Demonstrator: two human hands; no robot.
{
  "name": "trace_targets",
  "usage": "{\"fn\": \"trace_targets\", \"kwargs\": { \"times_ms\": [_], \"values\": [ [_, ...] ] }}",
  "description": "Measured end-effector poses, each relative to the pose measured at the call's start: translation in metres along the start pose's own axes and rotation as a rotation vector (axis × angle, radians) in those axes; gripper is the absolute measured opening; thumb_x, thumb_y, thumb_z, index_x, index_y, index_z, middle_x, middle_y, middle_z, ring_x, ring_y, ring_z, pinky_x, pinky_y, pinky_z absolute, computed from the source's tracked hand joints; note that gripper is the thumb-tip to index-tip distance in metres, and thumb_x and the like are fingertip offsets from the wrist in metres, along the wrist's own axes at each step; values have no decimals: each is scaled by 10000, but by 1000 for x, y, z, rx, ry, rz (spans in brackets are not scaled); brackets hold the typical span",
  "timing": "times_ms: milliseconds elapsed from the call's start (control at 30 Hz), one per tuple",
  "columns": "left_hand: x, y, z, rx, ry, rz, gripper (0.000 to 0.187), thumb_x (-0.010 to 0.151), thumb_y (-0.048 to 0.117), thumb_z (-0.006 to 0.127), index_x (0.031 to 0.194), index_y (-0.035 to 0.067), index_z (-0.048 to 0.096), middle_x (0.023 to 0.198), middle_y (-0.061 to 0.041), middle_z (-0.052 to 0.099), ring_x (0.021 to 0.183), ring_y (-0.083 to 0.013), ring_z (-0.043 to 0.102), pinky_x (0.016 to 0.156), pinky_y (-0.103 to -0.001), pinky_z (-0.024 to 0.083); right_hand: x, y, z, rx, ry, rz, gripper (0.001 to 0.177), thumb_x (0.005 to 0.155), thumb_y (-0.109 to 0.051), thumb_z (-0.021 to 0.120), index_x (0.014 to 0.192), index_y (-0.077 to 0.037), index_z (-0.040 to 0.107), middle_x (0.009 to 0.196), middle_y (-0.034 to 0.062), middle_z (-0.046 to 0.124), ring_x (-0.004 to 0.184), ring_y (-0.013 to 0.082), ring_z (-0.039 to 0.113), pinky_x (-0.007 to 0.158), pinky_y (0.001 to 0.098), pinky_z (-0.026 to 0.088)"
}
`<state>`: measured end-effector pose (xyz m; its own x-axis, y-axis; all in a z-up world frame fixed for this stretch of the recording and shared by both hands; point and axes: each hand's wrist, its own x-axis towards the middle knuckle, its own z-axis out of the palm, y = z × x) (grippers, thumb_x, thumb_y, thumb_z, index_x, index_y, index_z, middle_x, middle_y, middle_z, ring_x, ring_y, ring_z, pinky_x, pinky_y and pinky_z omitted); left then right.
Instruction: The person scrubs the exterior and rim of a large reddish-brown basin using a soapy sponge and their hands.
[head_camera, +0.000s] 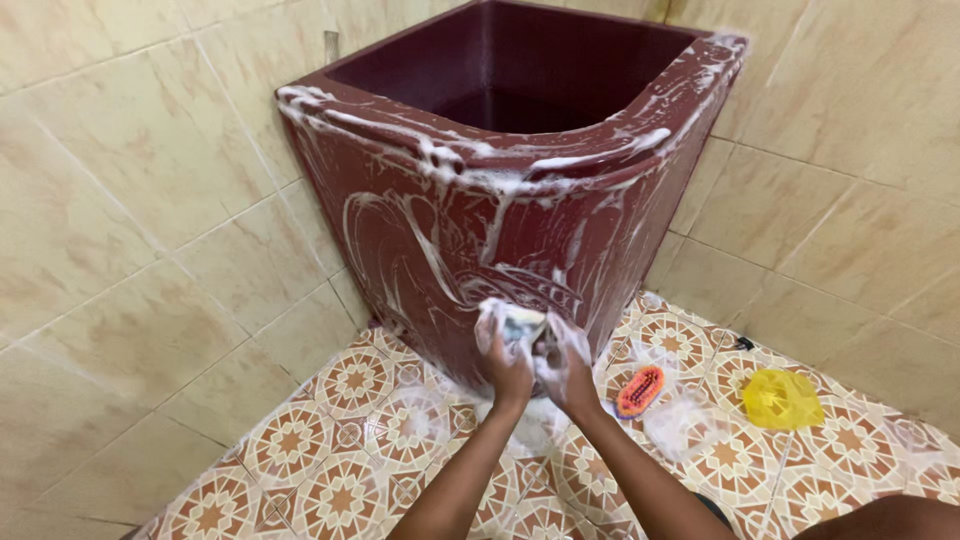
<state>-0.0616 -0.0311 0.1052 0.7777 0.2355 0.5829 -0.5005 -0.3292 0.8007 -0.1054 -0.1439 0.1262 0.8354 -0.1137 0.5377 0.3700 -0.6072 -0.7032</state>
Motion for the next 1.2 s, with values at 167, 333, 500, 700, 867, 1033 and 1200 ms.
{"fn": "trace_targets", "kwargs": {
  "times_ms": [167,333,500,700,867,1033,1200],
  "values": [
    [15,81,-7,-139,-203,106,555,893,103,635,1439,35,559,1433,-227,554,1394,-372,504,1197,-445,368,30,-32,-39,29,56,-92,547,968,-141,615,1499,-51,522,1441,205,595,1365,361,529,1158,423,413],
    [59,160,-22,-184,-385,430,554,904,94,661,1438,1,542,1447,-246,586,1409,-415,504,1210,-482,360,81,-72,-104,36,265,-180,408,889,-163,689,1289,-80,689,1278,148,723,1233,299,638,1085,399,493],
    [133,227,-43,158,-244,694,502,931,71,602,1420,-6,520,1400,-227,592,1395,-340,527,1261,-518,370,148,-123,-167,349,430,-214,377,868,-147,761,1211,-50,640,1226,125,619,1104,267,667,959,366,570],
    [176,273,-45,452,-244,871,627,784,90,646,1385,-42,526,1335,-242,607,1263,-408,584,1075,-546,439,192,-137,-203,-23,393,-415,289,830,-104,812,1090,-3,734,1083,155,727,1030,275,694,910,379,555],
    [184,271,-28,558,-390,792,592,803,51,636,1388,-12,566,1302,-217,627,1203,-392,608,1030,-472,467,221,-99,-220,-140,476,-367,169,927,-88,775,1083,-31,741,1074,142,729,977,265,717,898,355,583],
    [198,277,-8,426,-411,802,465,871,70,662,1329,27,598,1282,-182,654,1187,-354,611,1050,-470,472,237,-81,-228,-24,547,-300,216,872,-86,749,1065,6,717,1007,158,735,926,276,729,851,372,565],
    [207,276,17,618,-414,806,499,821,114,696,1305,22,618,1141,-179,697,976,-337,691,831,-464,556,230,-96,-223,-79,548,-381,163,887,-98,774,1027,-21,742,1006,152,738,951,296,707,866,394,556]
  ]
}}
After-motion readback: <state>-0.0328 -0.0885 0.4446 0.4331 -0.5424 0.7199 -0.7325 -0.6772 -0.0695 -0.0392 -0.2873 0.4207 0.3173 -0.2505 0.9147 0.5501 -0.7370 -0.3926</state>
